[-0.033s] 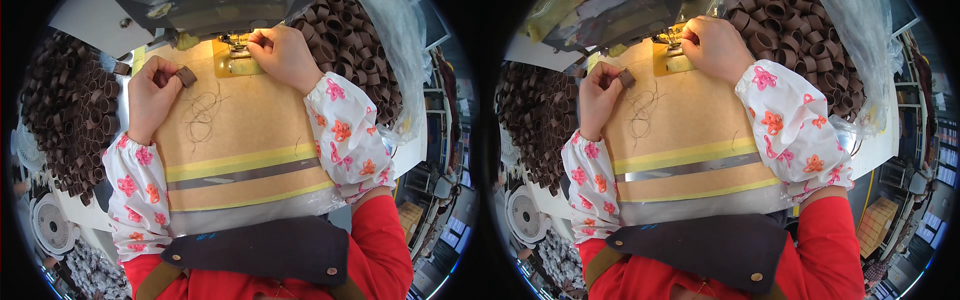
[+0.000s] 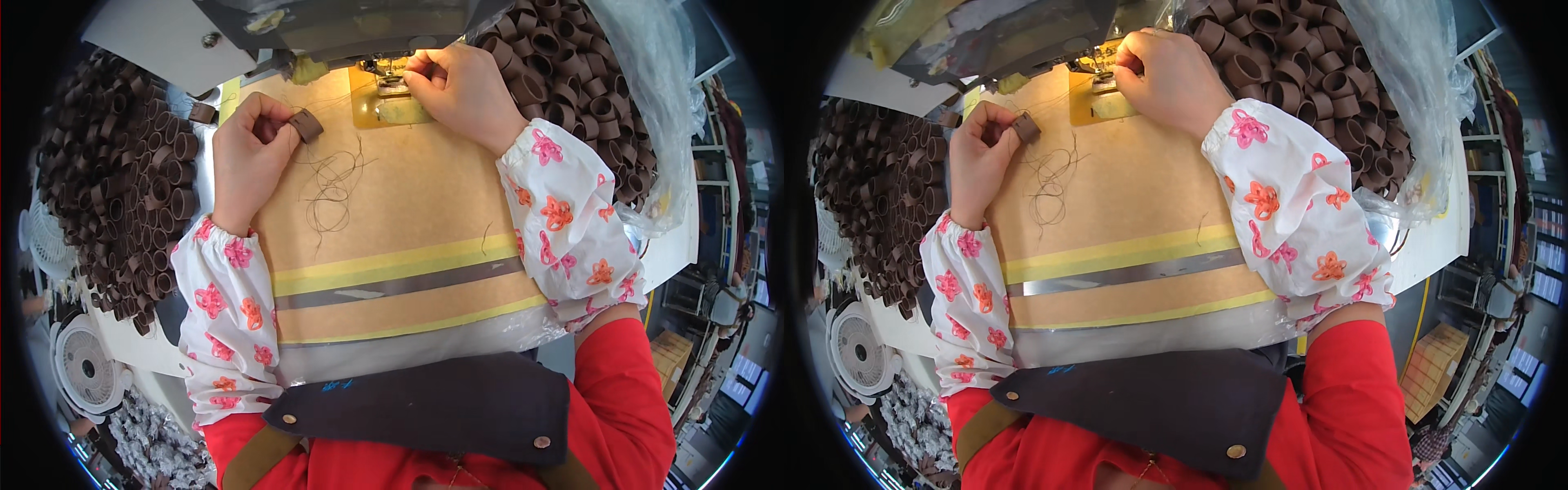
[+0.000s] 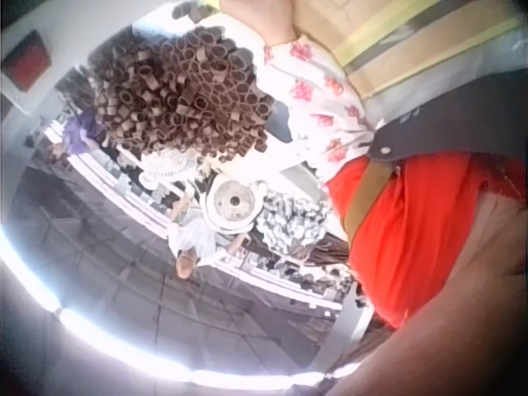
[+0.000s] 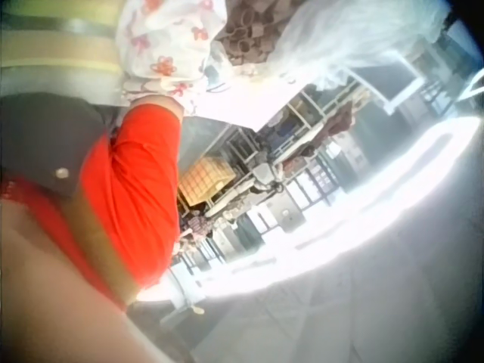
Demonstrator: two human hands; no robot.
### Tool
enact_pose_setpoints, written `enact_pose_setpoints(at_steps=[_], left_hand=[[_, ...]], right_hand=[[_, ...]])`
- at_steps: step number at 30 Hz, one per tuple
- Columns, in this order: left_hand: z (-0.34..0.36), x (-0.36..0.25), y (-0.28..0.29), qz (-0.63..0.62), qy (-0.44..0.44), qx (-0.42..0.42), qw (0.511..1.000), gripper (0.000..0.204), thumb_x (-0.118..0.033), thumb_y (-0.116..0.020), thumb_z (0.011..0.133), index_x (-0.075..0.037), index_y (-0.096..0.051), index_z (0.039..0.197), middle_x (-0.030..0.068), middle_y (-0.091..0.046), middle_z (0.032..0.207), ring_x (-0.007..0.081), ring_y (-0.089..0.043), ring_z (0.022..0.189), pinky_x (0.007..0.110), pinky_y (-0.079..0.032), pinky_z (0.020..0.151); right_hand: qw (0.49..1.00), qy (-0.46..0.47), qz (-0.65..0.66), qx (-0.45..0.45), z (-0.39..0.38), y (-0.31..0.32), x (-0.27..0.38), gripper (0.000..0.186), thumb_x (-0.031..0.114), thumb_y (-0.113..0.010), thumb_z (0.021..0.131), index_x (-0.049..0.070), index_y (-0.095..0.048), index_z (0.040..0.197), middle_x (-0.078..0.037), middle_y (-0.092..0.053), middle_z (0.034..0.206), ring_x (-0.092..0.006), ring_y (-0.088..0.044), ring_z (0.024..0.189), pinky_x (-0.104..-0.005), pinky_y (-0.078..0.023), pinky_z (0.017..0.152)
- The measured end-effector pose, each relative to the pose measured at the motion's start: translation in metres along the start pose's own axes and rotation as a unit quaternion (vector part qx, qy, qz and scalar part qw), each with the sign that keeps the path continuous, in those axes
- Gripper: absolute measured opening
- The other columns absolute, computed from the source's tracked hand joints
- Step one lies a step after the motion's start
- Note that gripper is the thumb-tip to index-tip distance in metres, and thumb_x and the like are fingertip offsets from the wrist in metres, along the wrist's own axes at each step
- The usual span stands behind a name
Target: The recorder is sewing small leather loops using an industrial sewing machine.
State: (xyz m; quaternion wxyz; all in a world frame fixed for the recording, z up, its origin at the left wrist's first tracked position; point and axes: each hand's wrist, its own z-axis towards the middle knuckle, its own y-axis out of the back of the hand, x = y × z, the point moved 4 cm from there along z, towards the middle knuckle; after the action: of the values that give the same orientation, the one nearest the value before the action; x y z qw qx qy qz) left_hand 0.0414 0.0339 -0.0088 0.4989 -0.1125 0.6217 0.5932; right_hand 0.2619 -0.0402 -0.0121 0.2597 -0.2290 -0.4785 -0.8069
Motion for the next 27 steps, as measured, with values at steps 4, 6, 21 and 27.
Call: enact_pose_setpoints(at_steps=[4, 6, 21, 27], left_hand=[[0.009, 0.005, 0.006, -0.069, -0.003, -0.059, 0.996, 0.01, -0.003, -0.061, 0.072, 0.0, -0.058, 0.082, -0.0023, -0.051, 0.061, 0.0033, -0.041, 0.053, 0.019, -0.036, 0.05], [0.013, 0.018, 0.011, -0.047, 0.008, -0.078, 0.996, 0.012, -0.003, -0.058, 0.075, 0.0, -0.058, 0.087, -0.002, -0.053, 0.064, 0.0044, -0.043, 0.055, 0.02, -0.038, 0.053], [-0.018, 0.014, 0.002, 0.219, -0.217, -0.004, 0.951, 0.026, -0.004, -0.051, 0.082, 0.0, -0.054, 0.107, 0.0209, -0.047, 0.116, 0.036, -0.045, 0.107, 0.04, -0.035, 0.092], [-0.027, 0.004, -0.002, 0.223, -0.201, -0.018, 0.954, 0.016, -0.001, -0.047, 0.082, 0.002, -0.055, 0.095, 0.0174, -0.051, 0.108, 0.0333, -0.048, 0.099, 0.039, -0.038, 0.087]], right_hand=[[1.0, 0.0, 0.007, -0.016, -0.002, 0.015, 0.01, 0.011, 0.012, -0.058, 0.073, 0.001, -0.056, 0.074, -0.011, -0.057, 0.068, -0.0297, -0.057, 0.064, -0.0373, -0.045, 0.059], [0.999, 0.034, -0.02, -0.009, -0.006, 0.034, 0.015, 0.011, 0.011, -0.06, 0.075, 0.0, -0.057, 0.077, -0.009, -0.055, 0.067, -0.0212, -0.054, 0.057, -0.0312, -0.043, 0.053], [0.857, -0.186, -0.304, -0.372, -0.139, 0.276, -0.147, 0.02, 0.01, -0.059, 0.074, 0.004, -0.06, 0.093, -0.013, -0.061, 0.096, -0.026, -0.058, 0.088, -0.0352, -0.047, 0.074], [0.852, -0.128, -0.421, -0.284, -0.113, 0.258, -0.198, 0.04, 0.001, -0.054, 0.073, 0.007, -0.051, 0.112, -0.01, -0.049, 0.123, -0.027, -0.044, 0.114, -0.0379, -0.039, 0.091]])
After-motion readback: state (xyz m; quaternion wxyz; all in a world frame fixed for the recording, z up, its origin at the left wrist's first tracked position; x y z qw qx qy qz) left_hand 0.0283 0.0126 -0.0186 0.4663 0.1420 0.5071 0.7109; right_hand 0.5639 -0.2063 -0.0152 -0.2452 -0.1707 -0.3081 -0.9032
